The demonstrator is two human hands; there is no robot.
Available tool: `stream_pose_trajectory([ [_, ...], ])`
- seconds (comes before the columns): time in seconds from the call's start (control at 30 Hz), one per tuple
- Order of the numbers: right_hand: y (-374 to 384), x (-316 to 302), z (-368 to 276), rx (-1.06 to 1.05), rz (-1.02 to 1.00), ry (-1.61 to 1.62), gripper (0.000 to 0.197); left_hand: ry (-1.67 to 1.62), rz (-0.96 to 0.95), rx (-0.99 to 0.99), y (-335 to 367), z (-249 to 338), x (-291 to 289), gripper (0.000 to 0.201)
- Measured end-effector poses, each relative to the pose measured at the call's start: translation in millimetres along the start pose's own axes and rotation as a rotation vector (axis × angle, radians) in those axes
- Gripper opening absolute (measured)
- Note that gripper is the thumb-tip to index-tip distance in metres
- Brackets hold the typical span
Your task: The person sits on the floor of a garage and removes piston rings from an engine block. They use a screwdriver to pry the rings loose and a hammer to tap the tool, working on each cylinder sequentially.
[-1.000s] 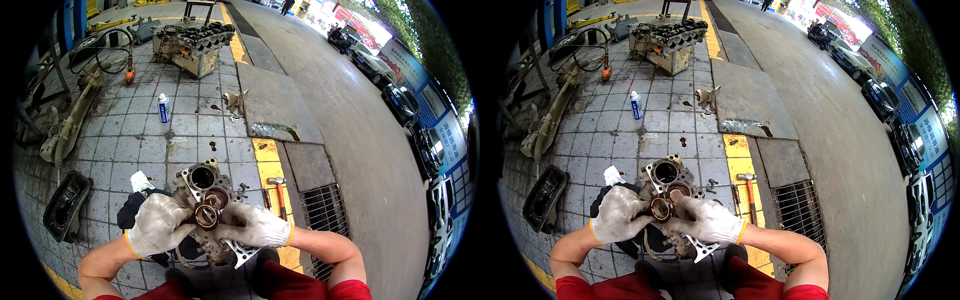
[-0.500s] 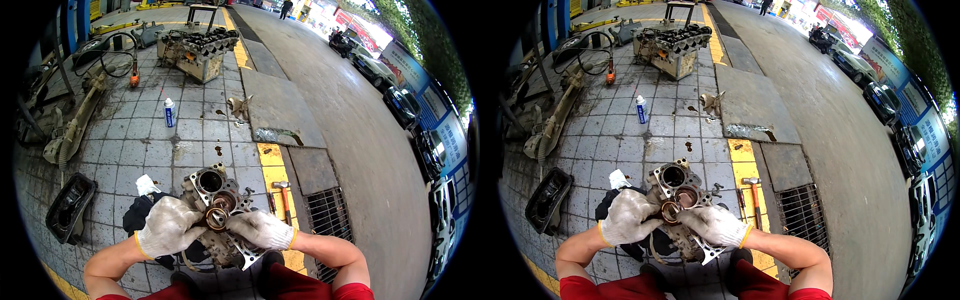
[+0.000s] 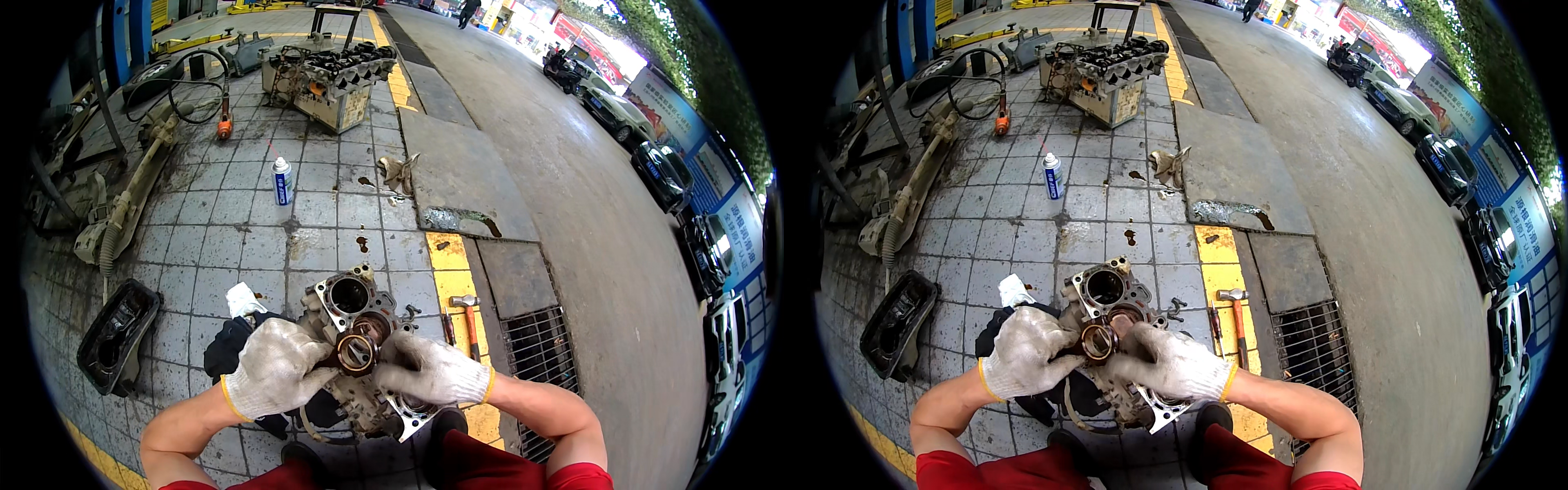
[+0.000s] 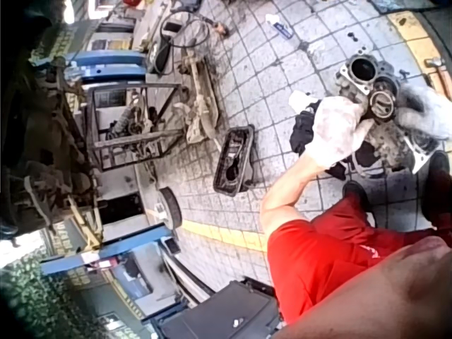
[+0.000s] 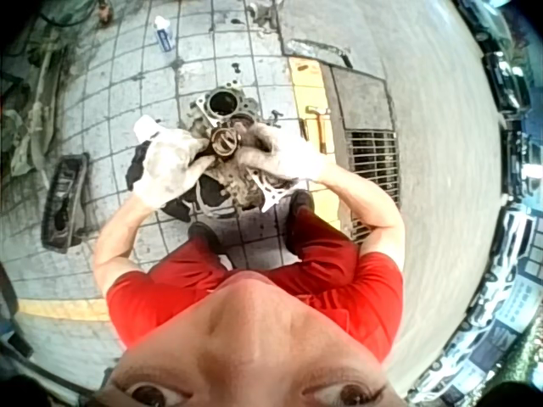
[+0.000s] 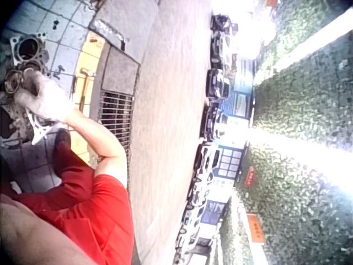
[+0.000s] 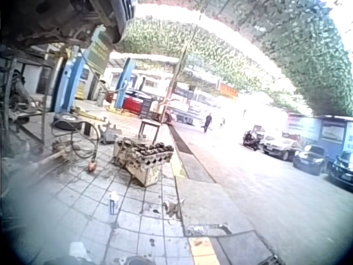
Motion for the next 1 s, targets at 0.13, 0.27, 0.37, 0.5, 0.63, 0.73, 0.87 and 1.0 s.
stream_pose_trajectory([
  [0.13, 3, 5, 17, -0.081, 0.0, 0.042, 0.052, -0.02, 0.019, 0.021, 6, 3, 5, 0.022],
  [0.27, 0, 0, 0, -0.049, -0.028, -0.064, 0.048, -0.008, 0.003, 0.02, -3, -3, 8, 0.023],
  [0.37, 9, 6, 7, -0.17, 0.053, 0.065, 0.046, 0.01, 0.02, 0.024, -3, -2, 6, 0.026],
  [0.5, -2, -6, -4, -0.237, 0.101, -0.044, 0.037, -0.011, -0.021, 0.02, 1, -7, 12, 0.029],
  [0.63, 5, -5, -5, -0.223, 0.079, 0.15, 0.035, 0.037, 0.007, 0.035, -5, -5, 6, 0.034],
  [0.73, 0, 0, -5, -0.384, 0.066, -0.007, 0.034, 0.033, 0.016, 0.052, -1, -5, 11, 0.028],
  [0.87, -2, -8, -5, -0.176, 0.098, -0.024, 0.036, 0.064, 0.041, 0.06, -8, -8, 13, 0.032],
  [1.0, 3, -3, 2, -0.112, 0.012, 0.103, 0.03, 0.062, -0.018, 0.037, -10, -10, 18, 0.039],
])
Point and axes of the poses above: each hand's wrist, its own y-axis towards the middle knuckle, its own x-axis out of the palm, z = x × y, the point moved 9 cm from there along y, towards the middle knuckle, and after that the axes turned 3 degrees about -y, right-handed, at the moved point
